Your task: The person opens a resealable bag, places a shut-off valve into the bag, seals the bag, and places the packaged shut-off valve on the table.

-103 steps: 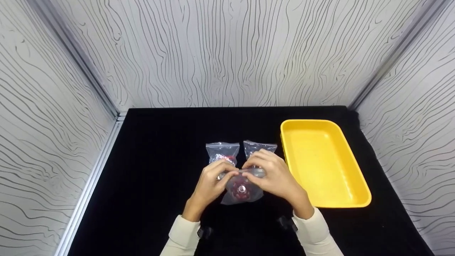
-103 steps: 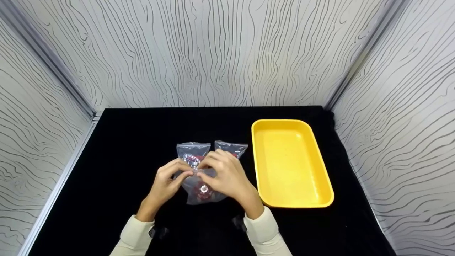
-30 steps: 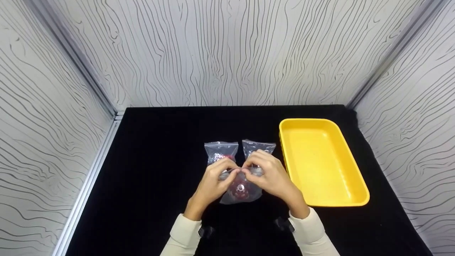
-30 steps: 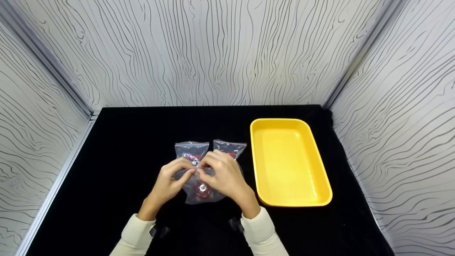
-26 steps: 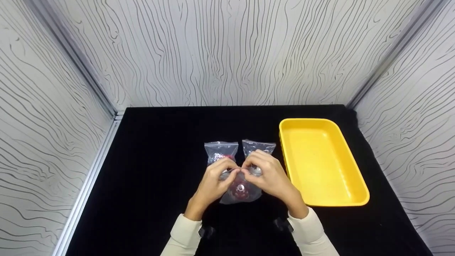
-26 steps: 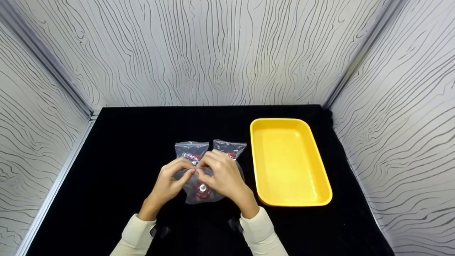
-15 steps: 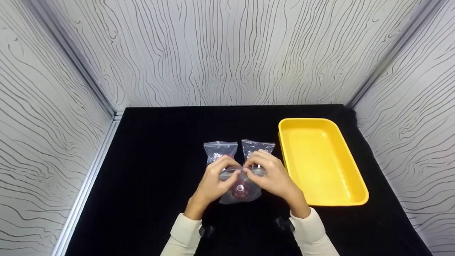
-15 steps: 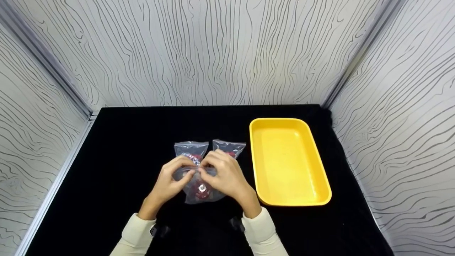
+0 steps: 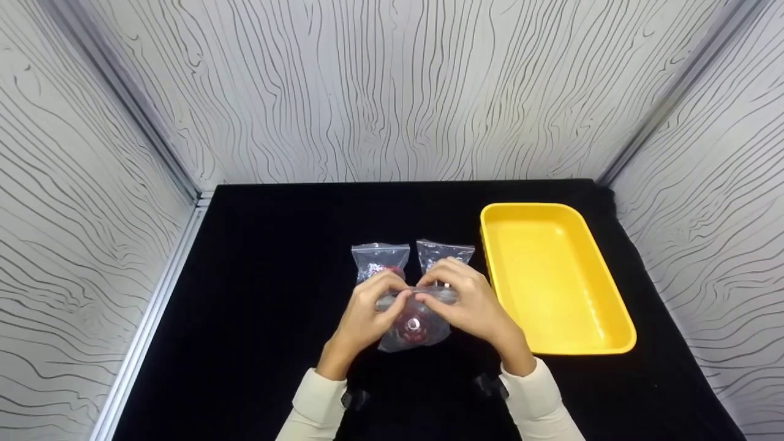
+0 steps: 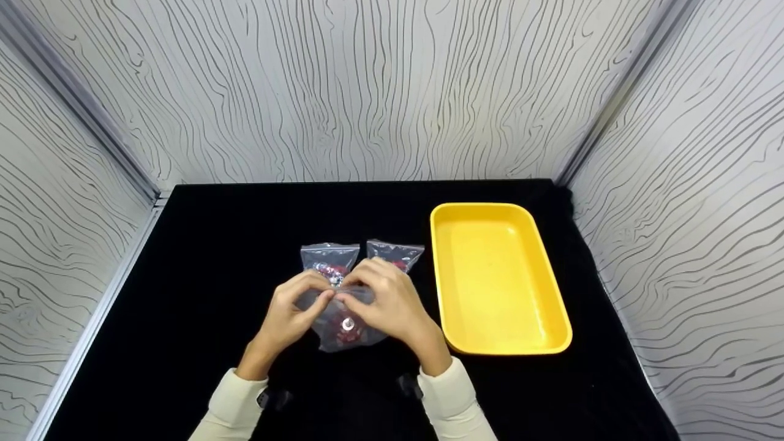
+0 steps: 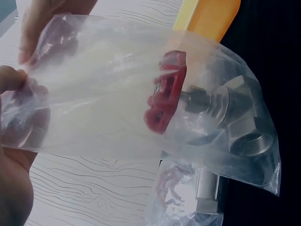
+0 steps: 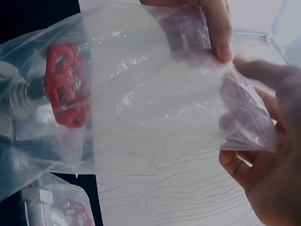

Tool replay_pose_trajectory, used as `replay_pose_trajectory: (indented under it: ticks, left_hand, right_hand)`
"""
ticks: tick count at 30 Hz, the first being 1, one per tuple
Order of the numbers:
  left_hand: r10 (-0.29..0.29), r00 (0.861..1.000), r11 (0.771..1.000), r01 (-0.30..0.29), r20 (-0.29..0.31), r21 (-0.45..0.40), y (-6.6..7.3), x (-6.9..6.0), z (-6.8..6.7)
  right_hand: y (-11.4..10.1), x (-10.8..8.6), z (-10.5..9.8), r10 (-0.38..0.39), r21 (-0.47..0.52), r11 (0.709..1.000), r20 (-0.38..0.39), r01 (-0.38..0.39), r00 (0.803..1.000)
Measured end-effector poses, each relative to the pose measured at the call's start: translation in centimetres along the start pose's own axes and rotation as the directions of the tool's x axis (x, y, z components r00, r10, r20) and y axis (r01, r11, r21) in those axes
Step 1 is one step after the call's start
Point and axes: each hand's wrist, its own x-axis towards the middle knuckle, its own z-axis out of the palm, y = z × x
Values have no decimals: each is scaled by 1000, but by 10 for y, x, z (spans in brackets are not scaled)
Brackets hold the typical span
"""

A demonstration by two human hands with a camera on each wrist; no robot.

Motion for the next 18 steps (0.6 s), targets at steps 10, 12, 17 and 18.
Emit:
replay_pose_trajectory:
  ticks: [10, 12, 17, 18]
  left_hand:
    - [15, 1000, 1000, -15, 5, 6, -1, -1, 0]
    - [11, 1000, 1000, -11, 3, 8, -1, -1, 0]
    - [2, 1000, 1000, -2, -5, 16, -1, -1, -1]
    - [4, 1000, 1000, -4, -7, 20, -2, -2, -1]
  right_hand:
    - [3, -2, -2, -6, 43, 999, 13, 5, 1000]
    - [4, -3, -2, -15, 35, 999, 8, 14, 1000]
    - [6, -5, -7, 20, 33, 999, -2, -20, 1000]
    - [6, -6, -8, 27, 37, 999, -6, -27, 1000]
